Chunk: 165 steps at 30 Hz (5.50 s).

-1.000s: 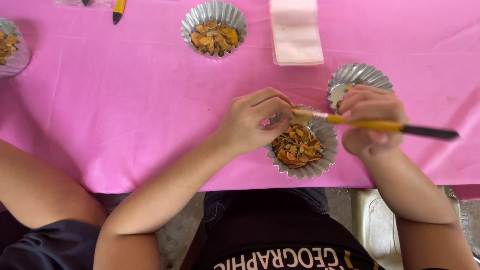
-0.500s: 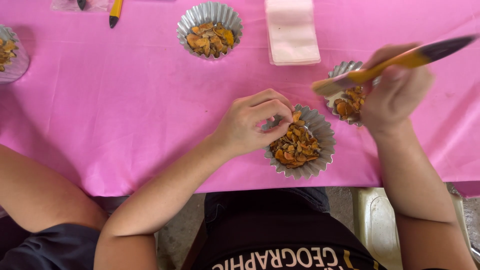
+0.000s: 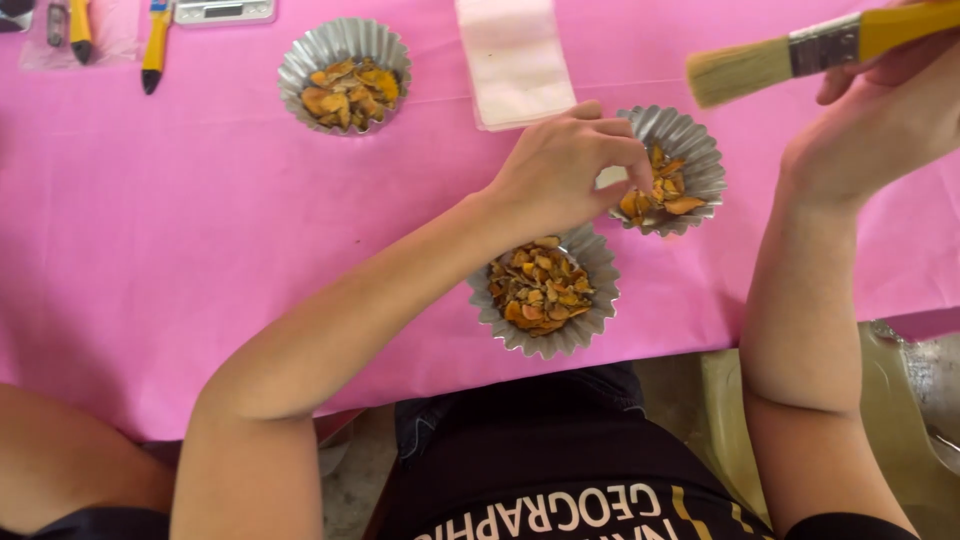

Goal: Using a paintbrush to carefully arrange and clean dried tea leaves inside small fluted metal molds on a table.

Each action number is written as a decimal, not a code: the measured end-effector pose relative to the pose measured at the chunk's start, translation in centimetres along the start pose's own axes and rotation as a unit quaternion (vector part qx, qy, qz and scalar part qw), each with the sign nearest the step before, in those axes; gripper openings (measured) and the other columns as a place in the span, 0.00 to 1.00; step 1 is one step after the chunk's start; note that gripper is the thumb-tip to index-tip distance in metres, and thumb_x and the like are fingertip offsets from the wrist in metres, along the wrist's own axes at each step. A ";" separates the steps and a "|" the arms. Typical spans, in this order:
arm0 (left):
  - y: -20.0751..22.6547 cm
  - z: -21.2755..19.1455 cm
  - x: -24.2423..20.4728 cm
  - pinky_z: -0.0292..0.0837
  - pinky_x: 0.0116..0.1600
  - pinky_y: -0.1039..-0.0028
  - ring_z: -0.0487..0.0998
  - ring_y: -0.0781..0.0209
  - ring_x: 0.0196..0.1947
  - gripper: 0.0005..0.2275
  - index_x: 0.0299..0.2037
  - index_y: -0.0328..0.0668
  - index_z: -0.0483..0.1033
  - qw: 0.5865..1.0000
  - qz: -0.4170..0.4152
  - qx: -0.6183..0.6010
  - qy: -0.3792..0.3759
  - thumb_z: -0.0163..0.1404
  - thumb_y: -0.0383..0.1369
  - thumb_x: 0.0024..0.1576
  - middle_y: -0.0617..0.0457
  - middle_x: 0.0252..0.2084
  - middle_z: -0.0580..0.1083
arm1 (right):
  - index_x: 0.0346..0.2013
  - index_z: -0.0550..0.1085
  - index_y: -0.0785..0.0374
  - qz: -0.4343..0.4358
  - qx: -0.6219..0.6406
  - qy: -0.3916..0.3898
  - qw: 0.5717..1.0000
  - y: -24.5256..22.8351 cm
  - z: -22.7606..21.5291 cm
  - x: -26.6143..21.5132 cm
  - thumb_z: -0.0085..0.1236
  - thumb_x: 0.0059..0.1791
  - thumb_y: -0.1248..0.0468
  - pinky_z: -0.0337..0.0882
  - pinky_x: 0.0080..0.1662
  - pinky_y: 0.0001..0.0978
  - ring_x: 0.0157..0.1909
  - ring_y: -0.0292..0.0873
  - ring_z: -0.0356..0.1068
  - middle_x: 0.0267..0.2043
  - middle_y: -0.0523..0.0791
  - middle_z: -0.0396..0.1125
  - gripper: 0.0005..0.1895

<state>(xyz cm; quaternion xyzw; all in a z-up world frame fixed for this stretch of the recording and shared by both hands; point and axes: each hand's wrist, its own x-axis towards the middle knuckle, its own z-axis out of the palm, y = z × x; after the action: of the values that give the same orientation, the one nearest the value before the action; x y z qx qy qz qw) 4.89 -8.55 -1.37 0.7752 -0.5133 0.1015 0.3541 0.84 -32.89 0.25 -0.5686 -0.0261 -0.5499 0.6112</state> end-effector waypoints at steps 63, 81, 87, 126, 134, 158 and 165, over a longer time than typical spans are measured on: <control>2.8 -8.5 -10.1 0.77 0.49 0.77 0.81 0.69 0.39 0.05 0.40 0.52 0.79 0.975 -0.143 -0.154 -0.070 0.57 0.28 0.58 0.59 0.39 0.79 | 0.39 0.63 0.76 -0.160 0.007 -0.232 0.959 -3.7 6.0 -5.3 0.33 0.66 0.50 0.55 0.23 0.38 0.20 0.50 0.56 0.32 0.56 0.56 0.28; 3.4 -5.3 -10.2 0.68 0.39 0.65 0.68 0.54 0.41 0.10 0.38 0.44 0.83 0.967 -0.056 0.237 -0.070 0.59 0.19 0.49 0.51 0.43 0.71 | 0.39 0.63 0.73 -0.232 0.030 -0.250 0.939 -2.3 5.1 -6.8 0.34 0.65 0.48 0.66 0.30 0.45 0.23 0.51 0.57 0.36 0.53 0.57 0.28; 3.3 -4.8 -9.7 0.69 0.37 0.62 0.67 0.52 0.38 0.16 0.47 0.54 0.83 0.960 -0.079 0.256 -0.080 0.57 0.21 0.50 0.53 0.40 0.67 | 0.37 0.63 0.74 -0.234 0.034 -0.244 0.941 -2.1 5.2 -6.9 0.34 0.65 0.48 0.64 0.30 0.46 0.22 0.52 0.56 0.34 0.54 0.57 0.29; 2.1 -6.7 -10.0 0.76 0.29 0.86 0.78 0.74 0.20 0.03 0.25 0.40 0.82 0.850 -0.383 -0.349 0.090 0.58 0.26 0.51 0.54 0.21 0.80 | 0.35 0.73 0.59 -0.387 -0.057 -0.453 0.801 -1.5 4.7 -8.4 0.37 0.60 0.50 0.59 0.21 0.35 0.18 0.40 0.58 0.20 0.43 0.63 0.21; 1.8 -6.6 -10.1 0.70 0.26 0.85 0.77 0.75 0.22 0.02 0.25 0.42 0.82 0.882 -0.348 -0.301 0.106 0.58 0.27 0.49 0.56 0.24 0.81 | 0.35 0.72 0.61 -0.387 -0.045 -0.483 0.784 -2.7 5.7 -8.4 0.37 0.60 0.50 0.67 0.25 0.38 0.19 0.41 0.63 0.20 0.43 0.65 0.22; 0.5 -8.7 -10.5 0.78 0.45 0.76 0.81 0.69 0.36 0.03 0.34 0.50 0.85 0.919 -0.348 -0.122 0.139 0.60 0.33 0.52 0.61 0.34 0.83 | 0.54 0.65 0.59 0.160 0.101 -0.356 0.915 -5.7 7.4 -6.5 0.57 0.64 0.57 0.77 0.31 0.27 0.38 0.39 0.70 0.48 0.45 0.62 0.13; 0.7 -8.2 -10.5 0.75 0.31 0.84 0.77 0.75 0.22 0.05 0.25 0.45 0.80 0.879 -0.357 -0.271 0.161 0.58 0.29 0.53 0.59 0.22 0.79 | 0.54 0.59 0.61 -0.005 0.113 -0.416 0.902 -5.9 8.1 -8.2 0.33 0.69 0.59 0.81 0.30 0.37 0.43 0.50 0.69 0.50 0.46 0.48 0.09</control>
<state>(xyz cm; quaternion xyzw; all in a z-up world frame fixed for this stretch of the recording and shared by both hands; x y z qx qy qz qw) 1.23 4.28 -0.51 0.7524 -0.1452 -0.0508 0.6404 -1.78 -20.24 1.65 -0.6726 -0.3426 -0.2601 0.6022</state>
